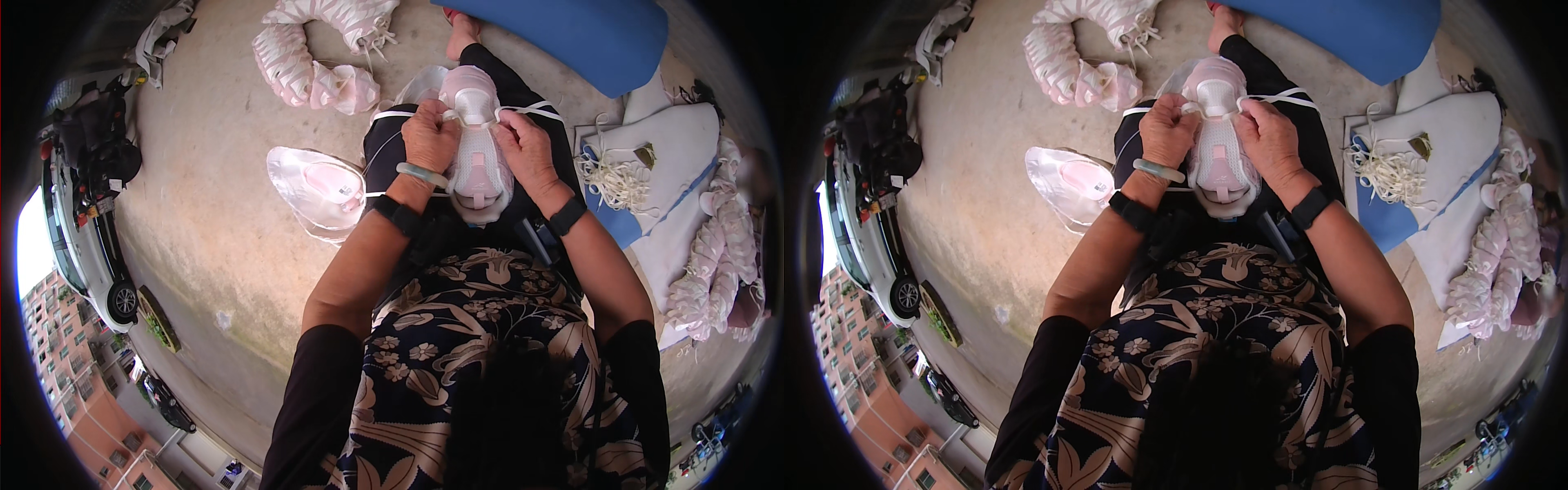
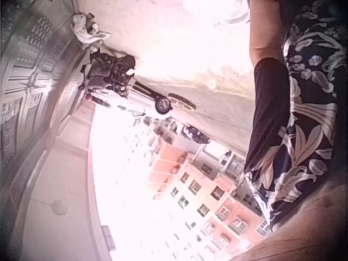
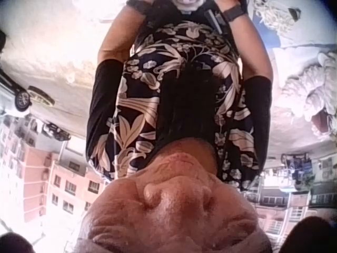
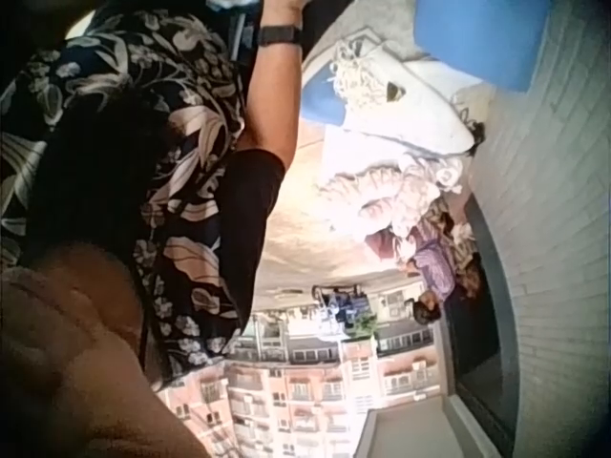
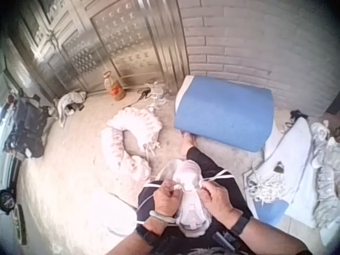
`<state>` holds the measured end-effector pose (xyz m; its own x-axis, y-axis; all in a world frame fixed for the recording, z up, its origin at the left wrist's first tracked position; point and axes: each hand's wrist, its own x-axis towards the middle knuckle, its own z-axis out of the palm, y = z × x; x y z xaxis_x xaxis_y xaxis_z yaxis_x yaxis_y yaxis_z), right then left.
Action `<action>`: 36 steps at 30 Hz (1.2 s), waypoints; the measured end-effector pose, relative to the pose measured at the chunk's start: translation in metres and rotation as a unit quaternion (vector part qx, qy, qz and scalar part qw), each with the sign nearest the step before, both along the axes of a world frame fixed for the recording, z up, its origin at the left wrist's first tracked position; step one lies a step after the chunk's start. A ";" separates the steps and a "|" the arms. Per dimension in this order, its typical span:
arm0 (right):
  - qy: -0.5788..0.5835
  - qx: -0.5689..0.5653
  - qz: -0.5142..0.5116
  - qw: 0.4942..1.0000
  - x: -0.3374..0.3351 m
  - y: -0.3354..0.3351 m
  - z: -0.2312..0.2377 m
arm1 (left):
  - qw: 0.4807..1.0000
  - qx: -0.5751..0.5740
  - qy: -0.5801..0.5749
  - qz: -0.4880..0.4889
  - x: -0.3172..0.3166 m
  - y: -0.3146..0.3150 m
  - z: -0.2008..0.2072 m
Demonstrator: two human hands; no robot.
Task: The recorder is lacing a pink and white athletic shoe while sitting among components.
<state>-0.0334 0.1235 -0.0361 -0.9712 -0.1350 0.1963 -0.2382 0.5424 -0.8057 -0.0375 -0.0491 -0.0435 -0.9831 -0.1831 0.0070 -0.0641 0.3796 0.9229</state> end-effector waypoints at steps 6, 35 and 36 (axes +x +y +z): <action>-0.058 0.125 0.023 0.990 0.002 -0.007 0.026 | 0.990 -0.135 0.006 -0.032 -0.005 -0.002 0.014; -0.001 0.248 0.066 0.967 0.002 -0.004 0.027 | 0.935 -0.296 0.075 -0.181 0.027 -0.008 0.043; 0.002 0.256 0.079 0.963 0.000 -0.003 0.027 | 0.938 -0.282 0.054 -0.196 0.026 -0.009 0.044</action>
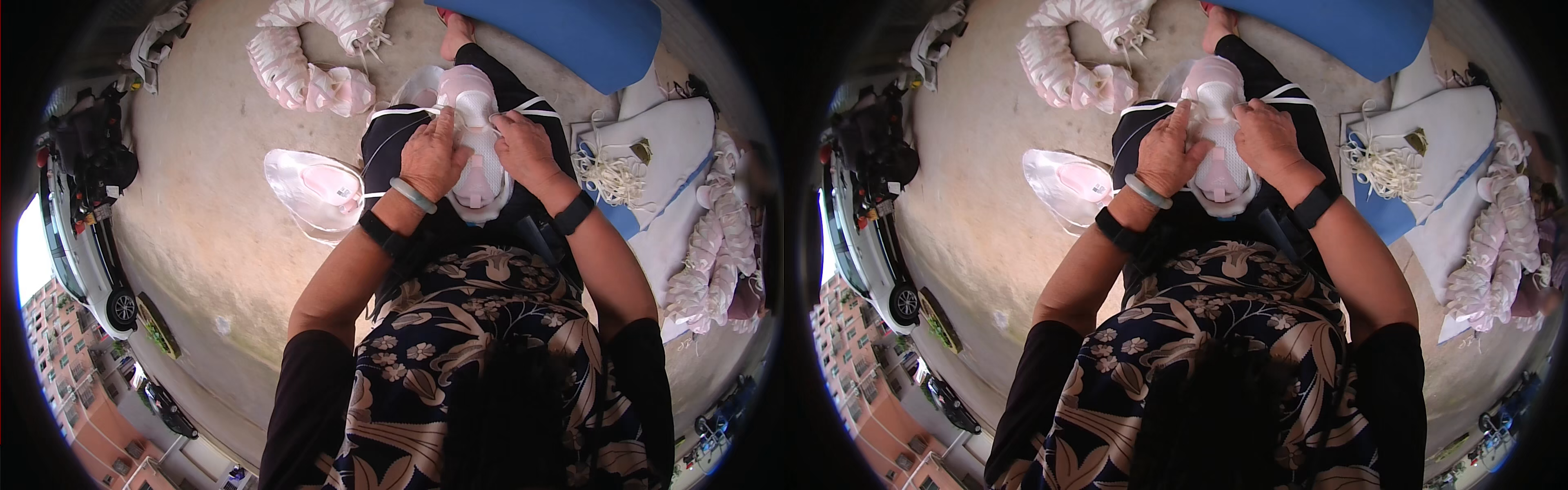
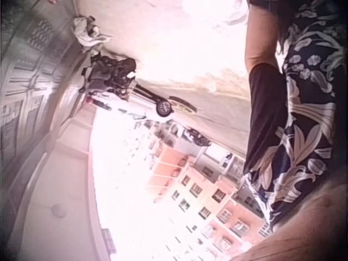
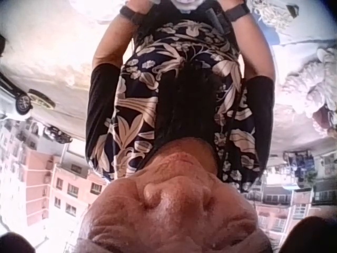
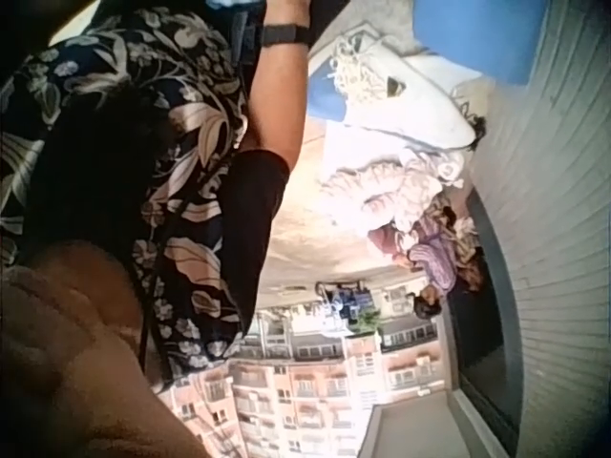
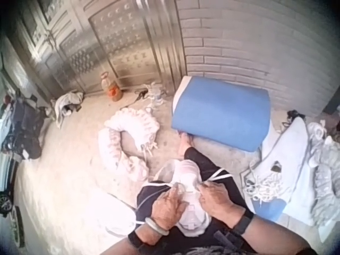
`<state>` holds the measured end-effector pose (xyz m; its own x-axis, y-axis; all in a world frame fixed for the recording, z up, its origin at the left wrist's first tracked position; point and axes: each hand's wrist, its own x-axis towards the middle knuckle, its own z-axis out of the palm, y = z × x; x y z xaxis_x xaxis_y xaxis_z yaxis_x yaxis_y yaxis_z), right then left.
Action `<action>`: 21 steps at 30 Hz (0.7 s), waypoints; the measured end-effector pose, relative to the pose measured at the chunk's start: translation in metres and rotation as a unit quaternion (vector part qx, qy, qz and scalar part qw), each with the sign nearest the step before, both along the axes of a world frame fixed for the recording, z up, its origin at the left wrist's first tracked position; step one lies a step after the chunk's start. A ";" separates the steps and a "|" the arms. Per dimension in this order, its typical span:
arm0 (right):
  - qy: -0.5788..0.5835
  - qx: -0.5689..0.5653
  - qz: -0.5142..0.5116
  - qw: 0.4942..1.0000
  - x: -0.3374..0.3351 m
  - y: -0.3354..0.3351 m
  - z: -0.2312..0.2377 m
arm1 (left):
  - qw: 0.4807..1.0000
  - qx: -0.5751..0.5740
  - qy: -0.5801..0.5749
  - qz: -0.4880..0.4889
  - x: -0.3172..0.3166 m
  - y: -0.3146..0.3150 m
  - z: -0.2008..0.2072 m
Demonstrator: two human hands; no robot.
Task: The recorder is lacing a pink and white athletic shoe while sitting among components.
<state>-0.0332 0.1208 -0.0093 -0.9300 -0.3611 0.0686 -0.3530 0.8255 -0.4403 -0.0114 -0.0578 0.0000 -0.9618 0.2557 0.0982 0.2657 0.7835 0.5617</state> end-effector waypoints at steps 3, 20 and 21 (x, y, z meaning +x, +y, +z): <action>0.018 -0.031 0.024 0.999 -0.004 0.004 -0.003 | 1.000 -0.017 -0.019 0.002 0.000 0.000 0.004; 0.013 -0.038 0.006 0.999 -0.002 0.003 -0.008 | 0.973 -0.231 0.008 0.017 -0.003 0.019 0.003; 0.008 -0.037 0.007 0.999 -0.002 0.003 -0.008 | 0.974 -0.226 -0.016 0.027 -0.004 0.019 0.002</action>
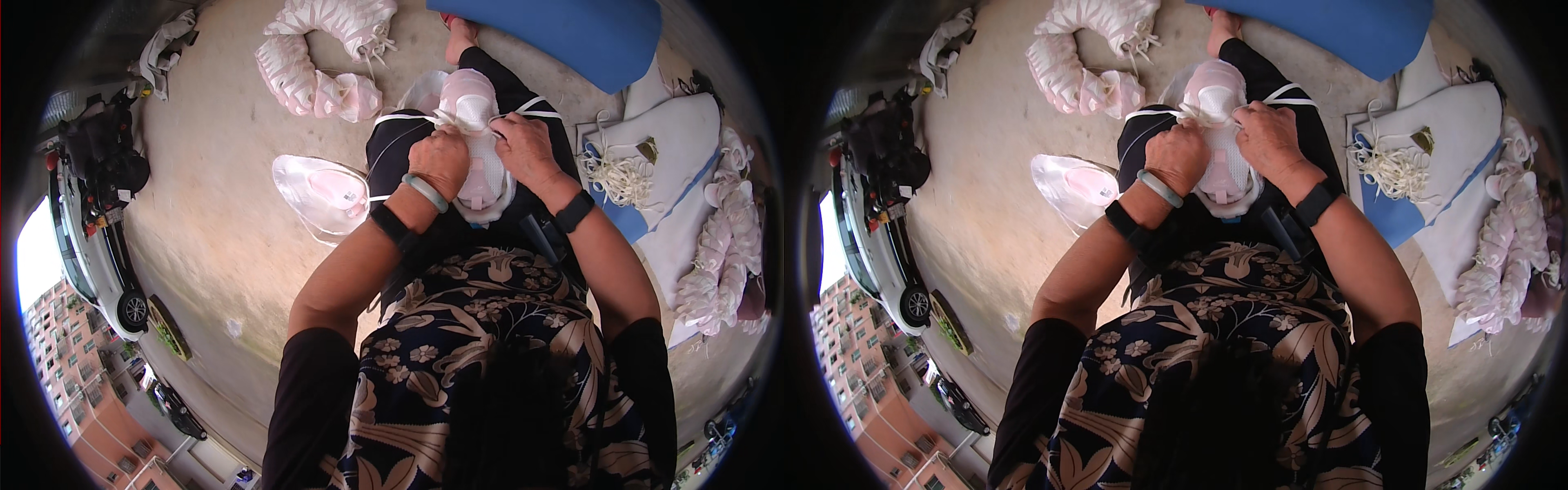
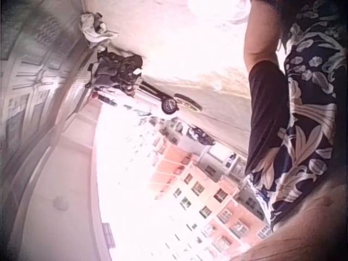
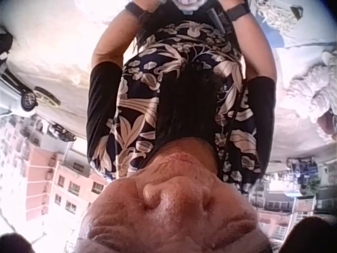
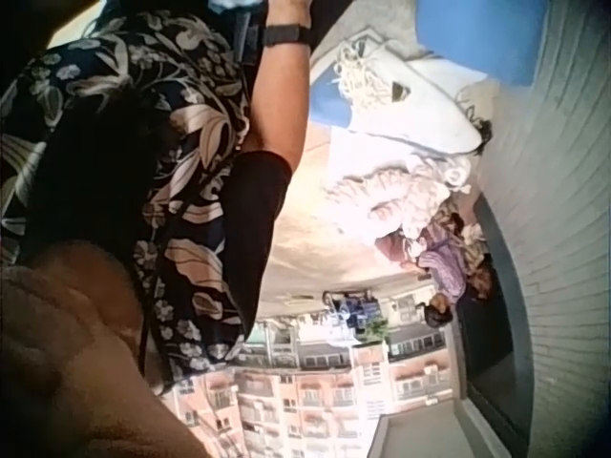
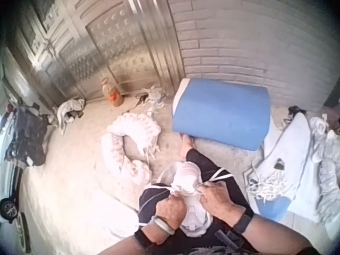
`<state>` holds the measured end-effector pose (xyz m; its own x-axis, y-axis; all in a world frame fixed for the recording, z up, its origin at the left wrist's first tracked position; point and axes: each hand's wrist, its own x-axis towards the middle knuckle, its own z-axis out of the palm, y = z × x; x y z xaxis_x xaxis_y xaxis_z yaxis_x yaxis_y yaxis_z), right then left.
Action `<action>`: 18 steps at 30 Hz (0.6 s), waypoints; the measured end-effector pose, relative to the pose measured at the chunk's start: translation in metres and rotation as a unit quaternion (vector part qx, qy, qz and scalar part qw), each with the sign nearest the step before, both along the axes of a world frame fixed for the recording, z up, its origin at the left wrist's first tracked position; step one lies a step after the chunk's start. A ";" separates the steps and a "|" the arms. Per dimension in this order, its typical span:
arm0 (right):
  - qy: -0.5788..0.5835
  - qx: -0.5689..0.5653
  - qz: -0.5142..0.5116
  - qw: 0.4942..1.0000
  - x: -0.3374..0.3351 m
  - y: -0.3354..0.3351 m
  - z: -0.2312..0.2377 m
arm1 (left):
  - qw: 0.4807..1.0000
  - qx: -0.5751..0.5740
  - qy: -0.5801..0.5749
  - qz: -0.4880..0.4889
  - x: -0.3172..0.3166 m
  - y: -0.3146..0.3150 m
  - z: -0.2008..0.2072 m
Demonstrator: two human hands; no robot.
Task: The recorder is lacing a pink and white athletic shoe while sitting among components.
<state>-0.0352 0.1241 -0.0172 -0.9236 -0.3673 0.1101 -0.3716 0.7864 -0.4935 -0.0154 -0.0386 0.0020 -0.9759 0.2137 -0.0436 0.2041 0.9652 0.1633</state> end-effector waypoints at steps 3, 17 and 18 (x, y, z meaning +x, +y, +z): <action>0.006 -0.018 0.003 1.000 0.001 0.002 0.001 | 1.000 0.012 -0.013 0.013 0.000 0.003 0.003; -0.064 -0.007 -0.101 0.993 0.002 -0.029 0.028 | 0.987 0.016 -0.161 -0.022 -0.015 -0.003 0.020; -0.063 -0.007 -0.103 0.993 0.001 -0.031 0.029 | 0.987 0.031 -0.157 -0.021 -0.014 -0.005 0.016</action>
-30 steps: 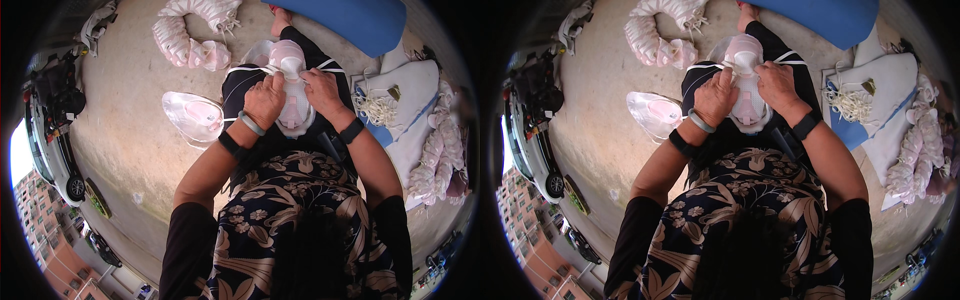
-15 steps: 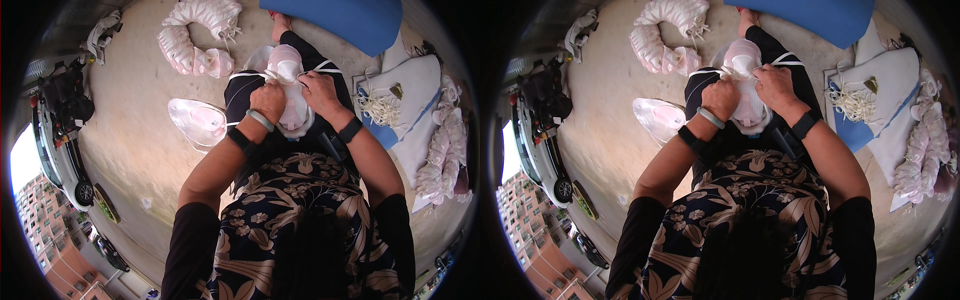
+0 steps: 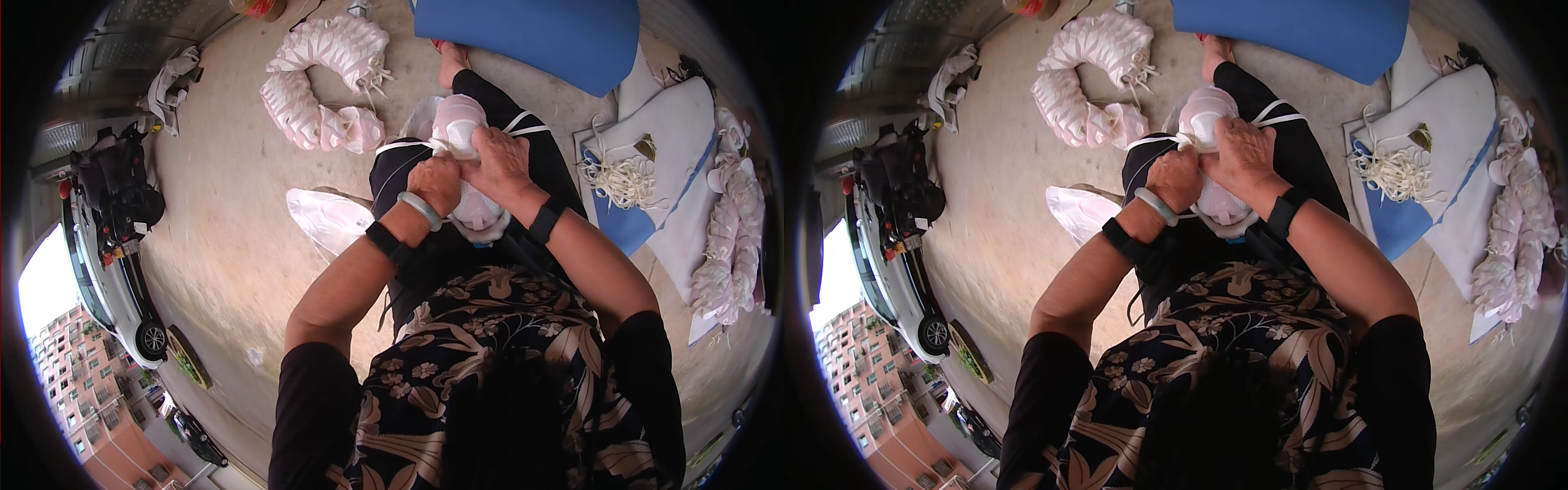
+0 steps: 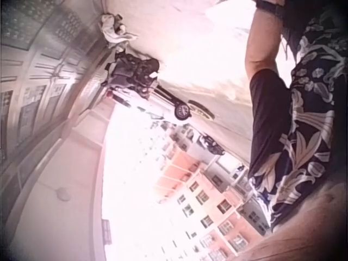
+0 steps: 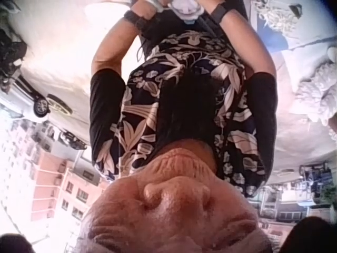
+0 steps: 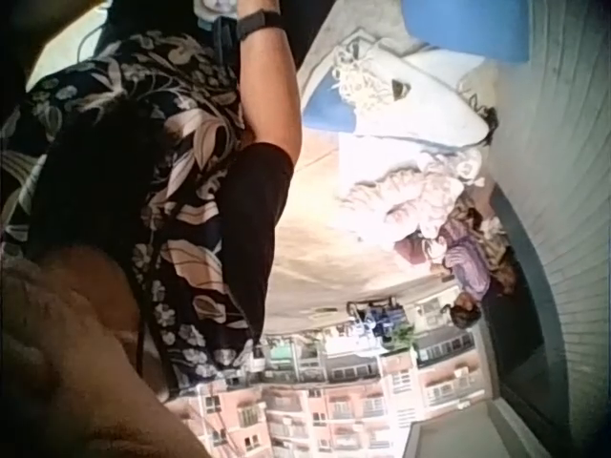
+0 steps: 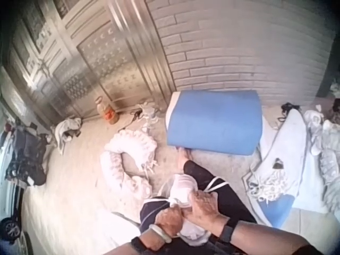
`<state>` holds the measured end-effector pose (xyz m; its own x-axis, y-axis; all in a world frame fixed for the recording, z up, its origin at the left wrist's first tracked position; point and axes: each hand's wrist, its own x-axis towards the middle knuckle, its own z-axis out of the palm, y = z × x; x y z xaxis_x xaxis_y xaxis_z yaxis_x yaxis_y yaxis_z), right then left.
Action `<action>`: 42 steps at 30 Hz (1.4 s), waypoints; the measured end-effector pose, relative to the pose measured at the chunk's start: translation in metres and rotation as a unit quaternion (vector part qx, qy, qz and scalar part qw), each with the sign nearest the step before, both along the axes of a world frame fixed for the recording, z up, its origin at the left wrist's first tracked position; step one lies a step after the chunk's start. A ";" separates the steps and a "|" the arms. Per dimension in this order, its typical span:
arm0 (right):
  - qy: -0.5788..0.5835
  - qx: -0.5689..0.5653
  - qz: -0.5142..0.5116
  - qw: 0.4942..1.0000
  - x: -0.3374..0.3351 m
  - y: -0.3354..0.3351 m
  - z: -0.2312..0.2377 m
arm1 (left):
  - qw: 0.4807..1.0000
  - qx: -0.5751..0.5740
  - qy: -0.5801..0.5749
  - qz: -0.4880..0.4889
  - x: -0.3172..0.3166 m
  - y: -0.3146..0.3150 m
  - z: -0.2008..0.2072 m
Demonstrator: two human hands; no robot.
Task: The recorder is lacing a pink and white athletic shoe while sitting among components.
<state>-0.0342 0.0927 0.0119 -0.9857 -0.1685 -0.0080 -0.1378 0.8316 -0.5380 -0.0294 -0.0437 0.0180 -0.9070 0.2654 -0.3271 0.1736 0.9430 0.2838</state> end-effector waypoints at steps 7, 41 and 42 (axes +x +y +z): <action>-0.006 -0.031 -0.028 0.999 0.001 -0.004 -0.015 | 0.997 0.074 0.035 0.014 0.006 -0.010 -0.006; 0.199 -0.040 0.049 0.978 0.007 -0.002 -0.017 | 0.985 0.132 0.108 -0.023 0.002 -0.022 -0.010; 0.201 -0.039 0.051 0.977 0.007 -0.002 -0.016 | 0.979 0.163 0.115 -0.033 0.001 -0.024 -0.012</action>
